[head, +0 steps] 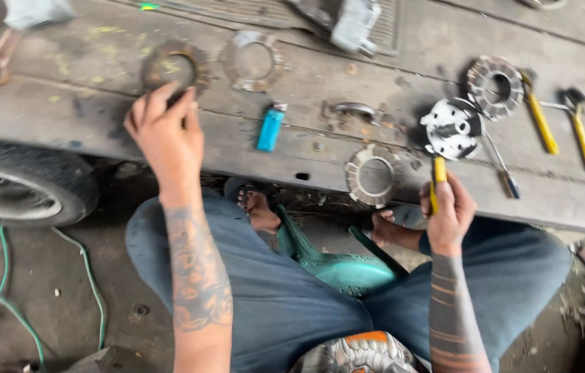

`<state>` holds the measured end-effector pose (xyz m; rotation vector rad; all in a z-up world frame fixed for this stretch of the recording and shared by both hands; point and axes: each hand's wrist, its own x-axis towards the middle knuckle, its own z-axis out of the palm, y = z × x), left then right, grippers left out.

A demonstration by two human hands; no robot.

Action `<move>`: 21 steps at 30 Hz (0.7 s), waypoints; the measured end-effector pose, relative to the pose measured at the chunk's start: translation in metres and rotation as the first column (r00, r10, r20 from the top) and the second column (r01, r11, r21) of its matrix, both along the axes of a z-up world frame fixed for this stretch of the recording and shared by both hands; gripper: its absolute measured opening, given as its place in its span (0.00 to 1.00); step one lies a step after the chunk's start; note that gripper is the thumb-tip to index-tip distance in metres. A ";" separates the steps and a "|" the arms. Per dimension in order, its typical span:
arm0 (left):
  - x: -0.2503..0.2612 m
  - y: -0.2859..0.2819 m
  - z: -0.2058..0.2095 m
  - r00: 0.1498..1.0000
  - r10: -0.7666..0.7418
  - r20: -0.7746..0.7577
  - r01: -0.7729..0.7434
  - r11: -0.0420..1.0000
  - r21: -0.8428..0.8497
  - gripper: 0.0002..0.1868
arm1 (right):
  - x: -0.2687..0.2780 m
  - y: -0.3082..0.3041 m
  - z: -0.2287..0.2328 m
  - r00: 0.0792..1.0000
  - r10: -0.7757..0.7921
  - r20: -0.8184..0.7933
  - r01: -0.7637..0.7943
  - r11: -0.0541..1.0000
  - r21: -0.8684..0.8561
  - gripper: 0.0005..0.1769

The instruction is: The person scrapes the surface of circular clutch friction plates using a yellow utility knife. They hold each plate on a wooden workbench and scrape the friction material, then flip the plate to scrape the other side. The person handles multiple plates one at a time.

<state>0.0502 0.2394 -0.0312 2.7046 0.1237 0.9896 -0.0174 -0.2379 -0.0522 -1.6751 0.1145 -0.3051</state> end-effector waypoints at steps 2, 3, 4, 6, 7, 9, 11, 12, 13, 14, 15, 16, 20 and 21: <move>0.000 -0.001 -0.005 1.000 -0.027 0.002 0.027 1.000 0.013 0.09 | 0.000 0.007 0.014 1.000 0.006 0.004 -0.006 1.000 -0.016 0.16; 0.000 0.002 -0.007 1.000 -0.024 0.010 0.023 0.999 0.033 0.09 | 0.003 0.012 0.019 0.999 0.041 0.014 -0.041 0.999 -0.026 0.16; -0.001 -0.005 -0.001 0.999 -0.043 0.009 0.042 0.998 0.038 0.09 | 0.001 0.010 0.016 1.000 0.022 0.013 -0.022 1.000 -0.021 0.16; 0.000 -0.021 0.012 0.991 -0.092 0.099 0.095 0.995 -0.019 0.09 | 0.001 0.004 0.012 0.997 0.074 0.017 -0.074 0.997 -0.002 0.18; -0.003 -0.039 0.025 0.988 -0.113 0.105 0.115 0.993 -0.019 0.09 | 0.001 0.004 0.011 0.998 0.053 0.023 -0.053 0.999 -0.002 0.18; -0.011 -0.075 0.050 0.954 -0.274 0.122 0.278 0.961 -0.014 0.11 | 0.001 0.005 0.010 0.997 0.063 0.033 -0.064 0.998 0.010 0.17; -0.017 -0.128 0.045 0.899 -0.416 0.139 0.421 0.907 -0.007 0.11 | 0.001 0.004 0.014 0.998 0.058 0.035 -0.058 0.998 0.008 0.18; -0.022 -0.153 0.042 0.834 -0.531 0.149 0.536 0.844 0.001 0.13 | 0.001 0.004 0.015 0.997 0.075 0.030 -0.076 0.997 0.007 0.18; -0.027 -0.174 0.041 0.829 -0.539 0.151 0.545 0.839 0.003 0.13 | 0.001 0.006 0.022 0.997 0.065 0.033 -0.066 0.998 0.007 0.18; -0.031 -0.193 0.040 0.783 -0.620 0.042 0.622 0.781 -0.053 0.23 | 0.001 0.008 0.028 0.997 0.070 0.024 -0.070 0.997 0.015 0.18; -0.038 -0.213 0.040 0.722 -0.689 -0.064 0.680 0.724 -0.117 0.33 | 0.001 0.011 0.034 0.997 0.082 0.013 -0.083 0.996 0.025 0.19; -0.039 -0.217 0.036 0.721 -0.690 -0.064 0.682 0.722 -0.116 0.33 | 0.001 0.009 0.032 0.997 0.080 0.014 -0.081 0.996 0.027 0.19; -0.036 -0.227 0.027 0.640 -0.719 -0.271 0.717 0.686 -0.125 0.45 | 0.004 0.004 0.030 0.994 0.108 0.030 -0.106 0.992 -0.066 0.20; -0.035 -0.228 0.025 0.647 -0.713 -0.270 0.720 0.688 -0.091 0.45 | 0.004 0.003 0.031 0.992 0.123 0.014 -0.121 0.987 -0.106 0.21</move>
